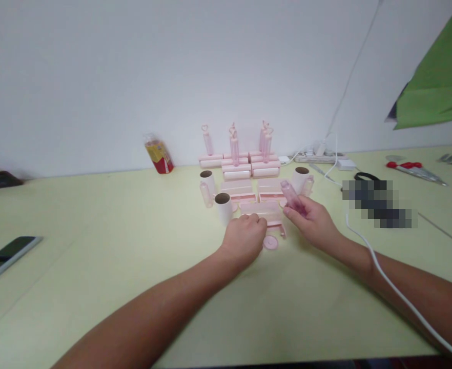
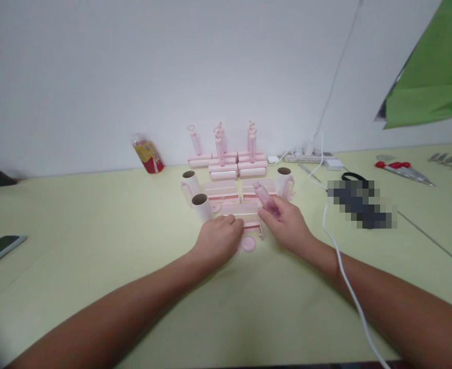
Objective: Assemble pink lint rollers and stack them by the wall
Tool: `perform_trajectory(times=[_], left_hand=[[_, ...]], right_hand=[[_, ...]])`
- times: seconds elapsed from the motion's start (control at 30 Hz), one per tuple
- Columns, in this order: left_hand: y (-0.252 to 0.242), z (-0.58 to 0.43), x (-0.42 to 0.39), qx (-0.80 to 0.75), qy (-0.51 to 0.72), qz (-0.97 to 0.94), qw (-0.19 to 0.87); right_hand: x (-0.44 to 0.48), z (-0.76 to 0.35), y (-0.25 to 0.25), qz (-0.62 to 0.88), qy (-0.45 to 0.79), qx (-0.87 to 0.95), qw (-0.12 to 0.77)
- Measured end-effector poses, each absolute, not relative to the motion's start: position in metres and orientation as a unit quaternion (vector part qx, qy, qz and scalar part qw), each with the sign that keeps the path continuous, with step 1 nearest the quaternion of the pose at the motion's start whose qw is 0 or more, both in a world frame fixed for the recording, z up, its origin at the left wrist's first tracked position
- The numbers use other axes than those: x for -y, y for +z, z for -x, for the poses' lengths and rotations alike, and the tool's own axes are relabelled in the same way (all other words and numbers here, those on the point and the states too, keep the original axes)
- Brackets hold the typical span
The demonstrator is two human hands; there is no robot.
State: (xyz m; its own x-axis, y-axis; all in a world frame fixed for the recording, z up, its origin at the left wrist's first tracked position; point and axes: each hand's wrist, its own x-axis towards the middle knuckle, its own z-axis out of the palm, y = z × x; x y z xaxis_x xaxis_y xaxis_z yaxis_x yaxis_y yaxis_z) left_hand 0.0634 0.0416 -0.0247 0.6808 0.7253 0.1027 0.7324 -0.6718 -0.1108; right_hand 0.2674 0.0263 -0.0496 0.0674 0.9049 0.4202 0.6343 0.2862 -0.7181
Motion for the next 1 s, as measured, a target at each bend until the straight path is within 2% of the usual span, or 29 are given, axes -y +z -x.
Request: perform_trajectory(times=[0.13, 0.33, 0.57, 0.87, 1.0], left_hand=[[-0.019, -0.054, -0.030, 0.357, -0.032, 0.932, 0.060], [-0.023, -0.037, -0.019, 0.330, 0.049, 0.942, 0.021], [-0.020, -0.039, -0.022, 0.345, 0.069, 0.936, 0.033], [-0.029, -0.033, -0.029, 0.356, 0.011, 0.934, 0.025], [-0.021, -0.029, -0.022, 0.346, -0.115, 0.931, 0.013]], right_hand=[[-0.031, -0.268, -0.057, 0.559, 0.175, 0.666, 0.462], [-0.030, -0.262, -0.059, 0.501, 0.162, 0.733, 0.430], [-0.031, -0.262, -0.064, 0.486, 0.142, 0.771, 0.386], [-0.029, -0.263, -0.063, 0.491, 0.104, 0.784, 0.366], [-0.017, -0.260, -0.044, 0.513, 0.066, 0.793, 0.321]])
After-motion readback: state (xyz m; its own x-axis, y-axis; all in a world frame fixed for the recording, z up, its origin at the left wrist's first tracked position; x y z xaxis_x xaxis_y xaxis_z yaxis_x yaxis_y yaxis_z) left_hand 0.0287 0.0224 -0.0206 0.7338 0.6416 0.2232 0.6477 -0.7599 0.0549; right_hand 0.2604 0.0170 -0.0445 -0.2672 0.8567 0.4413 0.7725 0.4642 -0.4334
